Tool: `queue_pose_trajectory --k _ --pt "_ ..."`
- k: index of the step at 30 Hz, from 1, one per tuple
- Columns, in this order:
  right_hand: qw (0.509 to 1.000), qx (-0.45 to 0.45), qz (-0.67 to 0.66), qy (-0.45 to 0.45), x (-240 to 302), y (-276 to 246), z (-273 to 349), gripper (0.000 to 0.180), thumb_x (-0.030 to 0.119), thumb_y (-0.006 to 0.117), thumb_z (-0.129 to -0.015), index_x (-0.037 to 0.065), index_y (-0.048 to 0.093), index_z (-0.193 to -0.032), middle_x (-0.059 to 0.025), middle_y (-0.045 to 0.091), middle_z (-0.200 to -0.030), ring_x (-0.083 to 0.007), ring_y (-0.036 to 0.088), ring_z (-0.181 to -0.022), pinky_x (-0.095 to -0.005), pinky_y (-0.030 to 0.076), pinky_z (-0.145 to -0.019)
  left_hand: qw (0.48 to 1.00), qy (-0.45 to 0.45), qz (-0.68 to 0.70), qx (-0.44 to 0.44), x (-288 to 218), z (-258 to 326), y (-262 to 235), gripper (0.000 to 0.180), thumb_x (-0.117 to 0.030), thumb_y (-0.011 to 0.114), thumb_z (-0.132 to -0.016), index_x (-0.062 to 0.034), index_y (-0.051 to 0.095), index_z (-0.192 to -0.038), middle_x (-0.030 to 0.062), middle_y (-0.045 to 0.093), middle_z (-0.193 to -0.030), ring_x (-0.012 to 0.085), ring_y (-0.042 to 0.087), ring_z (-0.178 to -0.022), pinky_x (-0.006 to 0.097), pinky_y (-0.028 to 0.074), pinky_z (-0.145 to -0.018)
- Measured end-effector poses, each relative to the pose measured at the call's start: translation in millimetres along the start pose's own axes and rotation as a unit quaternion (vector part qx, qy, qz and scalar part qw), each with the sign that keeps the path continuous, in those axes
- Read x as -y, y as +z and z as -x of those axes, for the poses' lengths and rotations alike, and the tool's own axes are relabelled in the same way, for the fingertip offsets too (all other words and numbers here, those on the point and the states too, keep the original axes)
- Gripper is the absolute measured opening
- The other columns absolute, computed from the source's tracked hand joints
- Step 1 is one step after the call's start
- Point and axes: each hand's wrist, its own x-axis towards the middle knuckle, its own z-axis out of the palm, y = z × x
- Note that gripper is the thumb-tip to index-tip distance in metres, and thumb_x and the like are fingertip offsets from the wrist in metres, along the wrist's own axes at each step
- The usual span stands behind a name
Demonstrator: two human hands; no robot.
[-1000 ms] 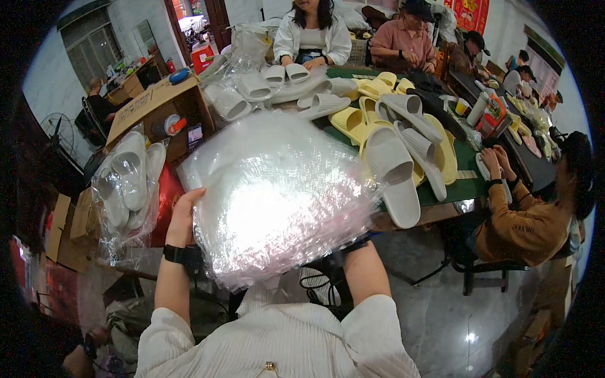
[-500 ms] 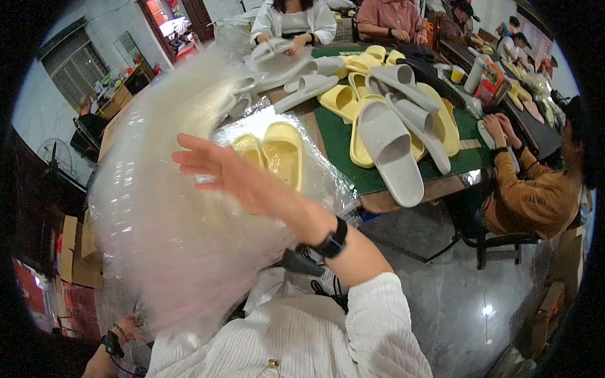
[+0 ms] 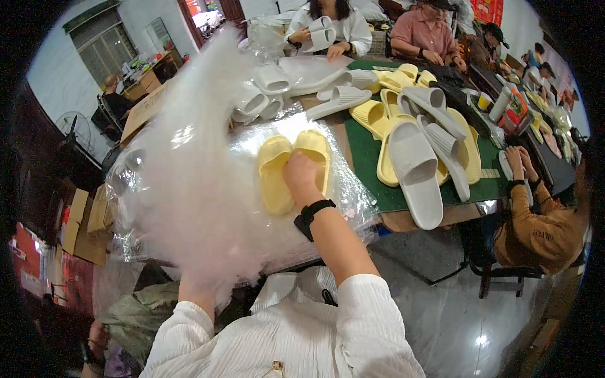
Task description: Packing manufactured sandals into bags and preparing them for shipment.
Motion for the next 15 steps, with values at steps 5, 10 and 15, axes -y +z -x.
queue_pose_trajectory --k 5,10,15 --pt "0.990 -0.096 -0.092 -0.041 -48.2 12.8 11.5 0.031 0.035 0.060 -0.091 0.004 0.067 -0.093 -0.0128 0.070 -0.085 -0.0283 0.069 -0.076 -0.0371 0.055 -0.068 0.967 0.066 -0.017 0.243 -15.0 -67.2 -65.1 0.036 -0.022 0.048 -0.096 0.0065 0.062 -0.115 0.0194 0.069 -0.106 0.0264 0.070 -0.092 0.040 0.058 -0.083" --pt "0.967 -0.150 -0.176 -0.105 -156.3 -87.7 -21.4 0.028 0.030 0.057 -0.092 0.004 0.069 -0.094 -0.0167 0.071 -0.093 -0.0327 0.068 -0.088 -0.0386 0.053 -0.072 0.874 0.132 -0.014 0.468 -38.6 -150.7 -92.6 0.036 -0.022 0.048 -0.096 0.0064 0.063 -0.113 0.0191 0.070 -0.105 0.0251 0.070 -0.090 0.039 0.058 -0.081" --pt "0.963 -0.266 0.035 0.042 -144.9 -190.9 -6.0 0.032 0.033 0.061 -0.085 0.002 0.069 -0.084 -0.0203 0.069 -0.083 -0.0395 0.067 -0.078 -0.0465 0.052 -0.074 0.939 0.202 -0.063 0.270 -45.0 -168.7 -95.8 0.029 -0.019 0.056 -0.092 0.0054 0.066 -0.104 0.0141 0.071 -0.095 0.0201 0.070 -0.079 0.031 0.058 -0.068"
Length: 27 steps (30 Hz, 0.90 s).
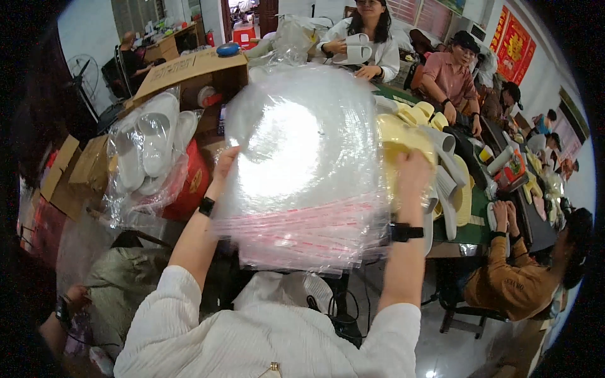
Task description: Packing manufactured sandals into bags and preparing them for shipment.
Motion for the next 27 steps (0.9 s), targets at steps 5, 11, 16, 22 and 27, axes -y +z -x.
queue_pose_trajectory --k 5,11,16,22,27 --pt "0.994 -0.093 0.038 0.034 -64.2 -79.6 -46.9 0.035 0.030 0.059 -0.085 0.000 0.066 -0.102 -0.0249 0.068 -0.097 -0.0433 0.065 -0.089 -0.0491 0.051 -0.080 0.970 -0.112 -0.174 -0.128 19.3 -22.9 -18.2 0.021 -0.018 0.067 -0.086 0.0008 0.070 -0.096 0.0114 0.069 -0.091 0.0205 0.067 -0.079 0.034 0.054 -0.068" --pt "0.984 -0.047 -0.107 -0.134 21.9 -49.0 -43.7 0.044 0.026 0.064 -0.087 0.003 0.061 -0.124 -0.0235 0.068 -0.107 -0.0413 0.065 -0.099 -0.0446 0.052 -0.084 0.883 0.108 -0.448 -0.093 30.4 23.1 -12.3 0.035 -0.019 0.062 -0.090 0.0036 0.062 -0.116 0.0158 0.067 -0.110 0.0236 0.064 -0.097 0.038 0.052 -0.086" --pt "0.963 0.133 -0.062 -0.224 92.5 55.7 21.4 0.032 0.030 0.061 -0.090 -0.002 0.061 -0.096 -0.0233 0.067 -0.090 -0.0430 0.063 -0.082 -0.0482 0.051 -0.074 0.653 0.183 -0.704 -0.212 25.8 86.4 72.3 0.097 -0.038 0.075 -0.082 0.0032 0.022 -0.151 0.0348 0.033 -0.147 0.0502 0.032 -0.138 0.053 0.028 -0.115" --pt "0.933 0.324 -0.030 -0.155 101.5 161.8 64.7 0.044 0.036 0.053 -0.093 0.000 0.051 -0.116 -0.0267 0.067 -0.099 -0.0459 0.065 -0.091 -0.0536 0.050 -0.080 0.267 0.505 -0.793 -0.210 -34.5 304.1 131.2 0.092 -0.033 0.078 -0.080 -0.0007 0.027 -0.150 0.0323 0.023 -0.152 0.0507 0.027 -0.139 0.055 0.026 -0.114" --pt "0.922 0.328 -0.032 -0.204 132.3 97.8 65.3 0.046 0.040 0.061 -0.091 -0.001 0.058 -0.113 -0.0232 0.065 -0.105 -0.0413 0.062 -0.099 -0.0475 0.049 -0.085 0.115 0.453 -0.712 -0.524 -94.1 368.5 103.4 0.129 -0.049 0.088 -0.066 0.0012 0.007 -0.153 0.0369 0.002 -0.155 0.0544 0.010 -0.143 0.059 0.019 -0.114"
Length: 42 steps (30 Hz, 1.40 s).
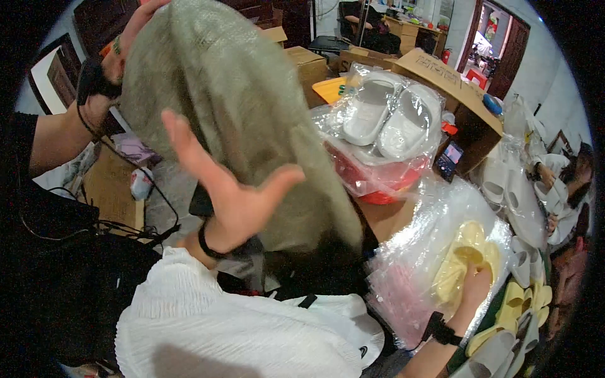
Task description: Packing manufactured sandals into bags and preparing them for shipment.
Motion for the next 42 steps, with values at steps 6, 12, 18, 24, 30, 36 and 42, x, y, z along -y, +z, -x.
queue_pose_trajectory --k 6,12,18,24,30,36,42 --pt "0.953 -0.226 -0.076 -0.188 90.6 -57.9 76.1 0.029 0.022 0.069 -0.089 0.003 0.062 -0.109 -0.0159 0.062 -0.113 -0.0349 0.058 -0.104 -0.0430 0.046 -0.085 0.980 -0.176 0.070 0.054 68.6 30.2 78.5 0.109 -0.017 0.083 -0.076 0.0008 0.008 -0.153 0.0263 0.022 -0.153 0.0380 0.025 -0.141 0.047 0.024 -0.115" --pt "0.819 0.085 -0.409 -0.394 215.3 -81.4 131.6 0.062 0.027 0.085 -0.074 0.002 0.058 -0.124 -0.0134 0.058 -0.126 -0.0291 0.053 -0.120 -0.0387 0.042 -0.099 0.864 -0.319 0.389 0.031 14.8 62.4 69.0 0.083 -0.003 0.069 -0.086 0.0041 0.017 -0.151 0.0211 0.042 -0.143 0.0284 0.046 -0.130 0.039 0.036 -0.110" --pt "0.739 0.213 -0.512 -0.382 248.6 -52.8 126.5 0.095 0.032 0.093 -0.065 -0.003 0.045 -0.138 -0.0143 0.054 -0.136 -0.0250 0.050 -0.127 -0.0382 0.039 -0.106 0.794 -0.116 0.517 0.298 -55.8 118.5 49.7 0.072 -0.014 0.071 -0.086 0.0028 0.033 -0.144 0.0262 0.043 -0.138 0.0424 0.043 -0.130 0.046 0.034 -0.109" --pt "0.832 0.152 -0.513 -0.145 203.7 -23.9 117.4 0.054 0.005 0.078 -0.082 -0.004 0.053 -0.129 -0.0114 0.062 -0.122 -0.0192 0.058 -0.108 -0.0328 0.047 -0.093 0.704 -0.128 0.577 0.393 -65.2 137.6 54.8 0.062 -0.026 0.070 -0.088 -0.0021 0.044 -0.139 0.0252 0.046 -0.140 0.0426 0.048 -0.126 0.046 0.037 -0.107" --pt "0.734 0.005 -0.679 0.036 153.3 -6.8 105.6 0.052 0.000 0.072 -0.085 -0.001 0.053 -0.133 -0.0102 0.060 -0.127 -0.0223 0.056 -0.113 -0.0347 0.045 -0.098 0.822 -0.105 0.345 0.442 47.0 149.3 53.0 0.018 -0.022 0.068 -0.088 -0.0083 0.064 -0.099 0.0138 0.063 -0.103 0.0359 0.060 -0.098 0.045 0.049 -0.082" --pt "0.674 -0.025 -0.733 0.094 148.0 9.6 126.0 0.050 0.008 0.071 -0.086 -0.002 0.055 -0.132 -0.0110 0.058 -0.132 -0.0257 0.054 -0.120 -0.0369 0.039 -0.106 0.831 0.128 -0.020 0.540 170.1 269.1 73.2 0.026 -0.016 0.066 -0.083 -0.0042 0.066 -0.106 0.0168 0.064 -0.112 0.0350 0.055 -0.116 0.049 0.036 -0.110" --pt "0.521 0.045 -0.850 0.061 85.3 21.2 128.5 0.044 0.017 0.064 -0.086 0.000 0.057 -0.126 -0.0100 0.060 -0.126 -0.0266 0.054 -0.120 -0.0414 0.040 -0.105 0.656 0.260 -0.273 0.654 187.5 309.0 92.6 0.038 -0.016 0.048 -0.091 -0.0007 0.063 -0.123 0.0141 0.063 -0.122 0.0298 0.049 -0.128 0.048 0.013 -0.124"
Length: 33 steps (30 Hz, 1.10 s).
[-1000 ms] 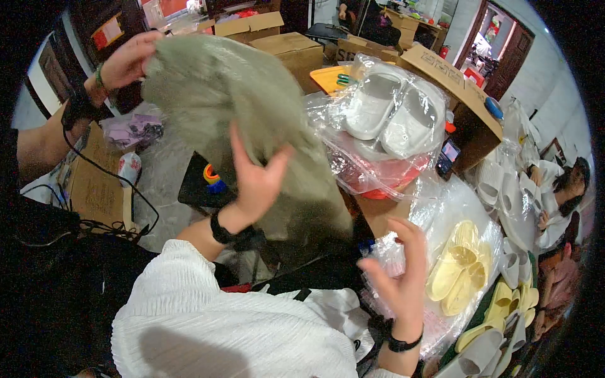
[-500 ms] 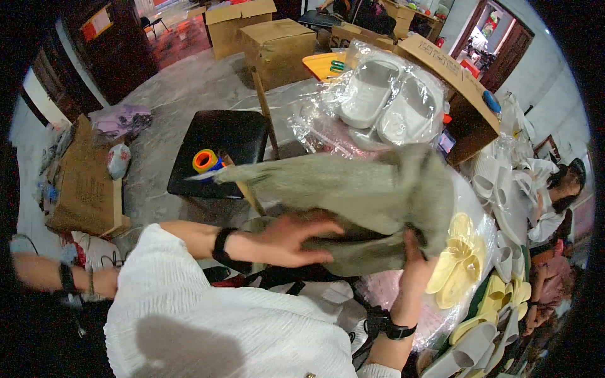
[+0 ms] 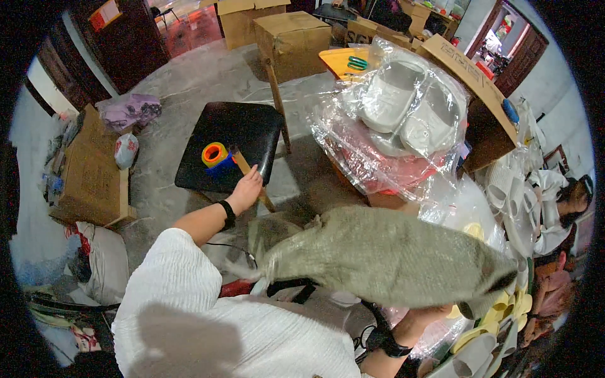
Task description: Packing manufactured sandals into bags and preparing them for shipment.
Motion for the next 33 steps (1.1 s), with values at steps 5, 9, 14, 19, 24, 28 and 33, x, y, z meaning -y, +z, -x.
queue_pose_trajectory --k 5,9,14,19,24,28,33 --pt "0.998 0.009 0.058 -0.022 -2.3 -3.7 4.3 0.044 0.018 0.064 -0.086 0.001 0.058 -0.126 -0.0098 0.060 -0.125 -0.0266 0.054 -0.120 -0.0411 0.041 -0.105 0.993 0.021 0.009 -0.115 7.0 11.9 40.9 0.040 -0.016 0.050 -0.088 0.0023 0.063 -0.121 0.0124 0.064 -0.121 0.0256 0.051 -0.126 0.044 0.020 -0.123" --pt "0.993 0.016 0.108 -0.043 3.8 -13.3 3.8 0.044 0.019 0.064 -0.086 0.001 0.058 -0.125 -0.0096 0.060 -0.125 -0.0265 0.054 -0.119 -0.0409 0.041 -0.105 0.990 0.039 0.042 -0.130 12.6 37.0 50.3 0.042 -0.015 0.050 -0.087 0.0029 0.061 -0.123 0.0123 0.062 -0.125 0.0257 0.050 -0.127 0.042 0.022 -0.122" --pt "0.985 0.026 0.160 -0.063 -1.3 -13.2 12.4 0.044 0.020 0.063 -0.086 0.001 0.058 -0.125 -0.0094 0.061 -0.124 -0.0265 0.054 -0.119 -0.0406 0.041 -0.104 0.993 0.021 0.077 -0.082 25.4 98.2 75.1 0.040 -0.013 0.049 -0.090 0.0014 0.058 -0.126 0.0138 0.059 -0.126 0.0272 0.047 -0.130 0.042 0.024 -0.121" --pt "0.974 0.031 0.205 -0.089 -12.8 4.9 9.6 0.043 0.021 0.063 -0.086 0.001 0.058 -0.124 -0.0092 0.061 -0.124 -0.0264 0.055 -0.118 -0.0403 0.041 -0.104 0.982 -0.056 0.131 -0.123 40.3 150.9 93.5 0.032 -0.014 0.052 -0.085 -0.0040 0.064 -0.113 0.0113 0.060 -0.121 0.0259 0.048 -0.128 0.041 0.025 -0.119" --pt "0.959 0.029 0.253 -0.124 -21.0 23.1 -14.1 0.043 0.022 0.063 -0.086 0.002 0.058 -0.124 -0.0089 0.061 -0.123 -0.0263 0.055 -0.118 -0.0400 0.041 -0.104 0.978 -0.118 0.159 -0.059 59.1 155.0 99.4 0.023 -0.014 0.053 -0.084 -0.0074 0.069 -0.100 0.0111 0.061 -0.104 0.0272 0.050 -0.121 0.042 0.028 -0.116" --pt "0.999 -0.009 0.032 0.025 -7.1 87.6 -16.1 0.043 0.023 0.065 -0.086 0.001 0.059 -0.123 -0.0091 0.061 -0.122 -0.0262 0.055 -0.116 -0.0392 0.042 -0.102 0.934 -0.228 0.154 0.230 50.4 101.4 27.3 0.035 -0.036 0.064 -0.085 -0.0080 0.076 -0.102 0.0161 0.068 -0.109 0.0315 0.057 -0.117 0.051 0.033 -0.109" --pt "0.927 0.136 0.330 -0.115 -50.5 174.0 -2.7 0.038 0.014 0.063 -0.089 -0.004 0.059 -0.123 -0.0097 0.063 -0.118 -0.0220 0.057 -0.113 -0.0368 0.045 -0.099 0.764 0.186 0.595 -0.163 4.5 49.5 -159.2 0.081 -0.050 0.078 -0.077 -0.0037 0.051 -0.138 0.0216 0.040 -0.150 0.0383 0.042 -0.135 0.045 0.036 -0.110"
